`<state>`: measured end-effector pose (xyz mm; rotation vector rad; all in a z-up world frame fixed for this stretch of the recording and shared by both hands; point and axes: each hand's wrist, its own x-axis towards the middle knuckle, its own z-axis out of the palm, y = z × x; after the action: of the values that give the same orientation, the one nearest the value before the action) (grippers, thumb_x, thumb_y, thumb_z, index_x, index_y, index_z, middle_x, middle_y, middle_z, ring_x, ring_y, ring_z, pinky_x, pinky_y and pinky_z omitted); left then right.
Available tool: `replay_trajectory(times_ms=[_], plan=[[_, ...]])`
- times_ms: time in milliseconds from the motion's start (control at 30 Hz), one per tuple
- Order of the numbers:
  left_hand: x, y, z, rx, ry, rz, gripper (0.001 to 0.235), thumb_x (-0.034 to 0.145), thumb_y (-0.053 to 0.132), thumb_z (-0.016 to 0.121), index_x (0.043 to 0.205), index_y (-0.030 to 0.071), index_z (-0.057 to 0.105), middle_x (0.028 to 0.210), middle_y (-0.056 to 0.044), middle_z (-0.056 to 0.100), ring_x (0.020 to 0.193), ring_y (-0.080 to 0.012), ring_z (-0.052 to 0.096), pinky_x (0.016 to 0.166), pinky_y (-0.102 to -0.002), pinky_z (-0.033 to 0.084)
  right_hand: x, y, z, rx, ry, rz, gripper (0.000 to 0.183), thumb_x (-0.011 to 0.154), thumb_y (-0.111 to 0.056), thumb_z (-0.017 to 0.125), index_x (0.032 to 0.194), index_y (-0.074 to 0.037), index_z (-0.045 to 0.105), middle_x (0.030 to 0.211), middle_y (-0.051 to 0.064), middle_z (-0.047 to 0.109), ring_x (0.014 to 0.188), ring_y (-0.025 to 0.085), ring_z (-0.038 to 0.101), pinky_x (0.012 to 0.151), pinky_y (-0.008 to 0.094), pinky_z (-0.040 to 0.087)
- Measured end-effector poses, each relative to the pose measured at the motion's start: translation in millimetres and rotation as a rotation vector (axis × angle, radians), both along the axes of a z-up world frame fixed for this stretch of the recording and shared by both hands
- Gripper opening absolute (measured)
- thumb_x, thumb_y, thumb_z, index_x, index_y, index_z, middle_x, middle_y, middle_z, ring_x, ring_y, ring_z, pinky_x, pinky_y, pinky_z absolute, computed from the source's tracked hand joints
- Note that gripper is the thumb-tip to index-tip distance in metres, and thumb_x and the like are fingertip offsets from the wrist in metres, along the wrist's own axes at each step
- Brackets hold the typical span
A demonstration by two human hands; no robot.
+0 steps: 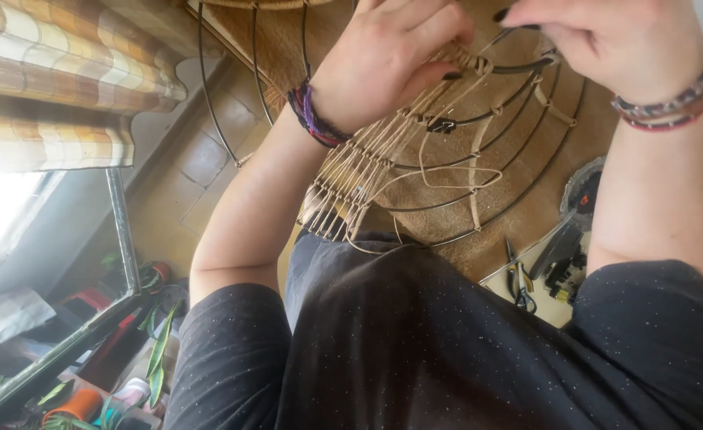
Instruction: The person weaves natural fiber rope onto a circular metal frame, using a crochet hook to pull loops through existing strands and a binder clip to secure sections. They cut rope with scissors and tie knots by hand to attach new lengths to the frame.
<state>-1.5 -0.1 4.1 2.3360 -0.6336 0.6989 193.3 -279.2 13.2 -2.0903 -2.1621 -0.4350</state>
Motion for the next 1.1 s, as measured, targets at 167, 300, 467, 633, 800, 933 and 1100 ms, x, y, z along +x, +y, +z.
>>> replay_trajectory(times_ms=[167, 300, 467, 633, 800, 933, 1100], plan=[[-4.9, -3.6, -6.6, -0.139, 0.033, -0.001, 0.027, 0.111, 0.032, 0.060, 0.115, 0.005, 0.056, 0.131, -0.018, 0.050, 0.121, -0.0375, 0.055, 0.103, -0.048, 0.046, -1.5, 47.7, 26.3, -0.065, 0.383, 0.262, 0.019, 0.109, 0.018, 0.073, 0.119, 0.003, 0.081, 0.113, 0.016, 0.078, 0.104, 0.030, 0.074, 0.101, 0.040, 0.061], [0.2, -6.9, -35.7, -0.268, 0.073, 0.070, 0.041, 0.110, 0.048, 0.050, 0.118, 0.013, 0.069, 0.151, -0.022, 0.034, 0.142, -0.0466, 0.038, 0.122, -0.065, 0.035, 4.4, 63.4, 31.9, 0.005, 0.532, 0.406, 0.006, 0.104, 0.012, 0.077, 0.105, 0.007, 0.080, 0.102, 0.021, 0.075, 0.092, 0.033, 0.070, 0.093, 0.043, 0.057], [5.3, -16.2, -39.0, -0.384, -0.006, 0.083, 0.045, 0.105, 0.053, 0.047, 0.113, 0.013, 0.067, 0.138, -0.013, 0.045, 0.144, -0.0400, 0.028, 0.122, -0.064, 0.029, -1.6, 64.4, 29.1, 0.118, 0.418, 0.391, 0.014, 0.108, 0.007, 0.073, 0.100, 0.005, 0.084, 0.098, 0.019, 0.078, 0.089, 0.035, 0.067, 0.082, 0.045, 0.057], [2.9, -17.8, -33.0, -0.443, 0.002, 0.074, 0.051, 0.105, 0.052, 0.047, 0.122, 0.005, 0.054, 0.127, -0.017, 0.052, 0.138, -0.0404, 0.037, 0.120, -0.059, 0.030, -4.0, 63.5, 32.9, 0.132, 0.360, 0.360, 0.021, 0.111, 0.002, 0.071, 0.100, -0.003, 0.088, 0.100, 0.012, 0.081, 0.089, 0.033, 0.066, 0.093, 0.038, 0.042], [0.3, -20.3, -31.1, -0.474, 0.072, 0.084, 0.048, 0.104, 0.051, 0.048, 0.117, 0.006, 0.055, 0.129, -0.016, 0.050, 0.144, -0.0395, 0.028, 0.123, -0.059, 0.025, -9.2, 62.7, 37.1, 0.092, 0.352, 0.325, 0.033, 0.109, 0.020, 0.062, 0.106, -0.001, 0.087, 0.104, 0.012, 0.081, 0.090, 0.033, 0.060, 0.086, 0.041, 0.046], [3.4, -24.6, -32.1, -0.521, 0.058, 0.082, 0.043, 0.104, 0.049, 0.050, 0.112, 0.007, 0.053, 0.125, -0.015, 0.049, 0.143, -0.0402, 0.029, 0.121, -0.060, 0.027, -7.4, 61.7, 34.3, 0.096, 0.289, 0.335, 0.030, 0.110, 0.014, 0.064, 0.106, -0.004, 0.087, 0.104, 0.008, 0.082, 0.091, 0.032, 0.061, 0.096, 0.040, 0.040], [4.8, -27.2, -30.7, -0.592, 0.030, 0.065, 0.044, 0.101, 0.048, 0.054, 0.107, 0.004, 0.055, 0.119, -0.017, 0.049, 0.125, -0.0320, 0.050, 0.127, -0.063, 0.021, -8.5, 62.0, 33.9, 0.091, 0.210, 0.328, 0.032, 0.114, 0.003, 0.060, 0.107, -0.008, 0.089, 0.103, 0.005, 0.081, 0.091, 0.030, 0.065, 0.096, 0.035, 0.044]])
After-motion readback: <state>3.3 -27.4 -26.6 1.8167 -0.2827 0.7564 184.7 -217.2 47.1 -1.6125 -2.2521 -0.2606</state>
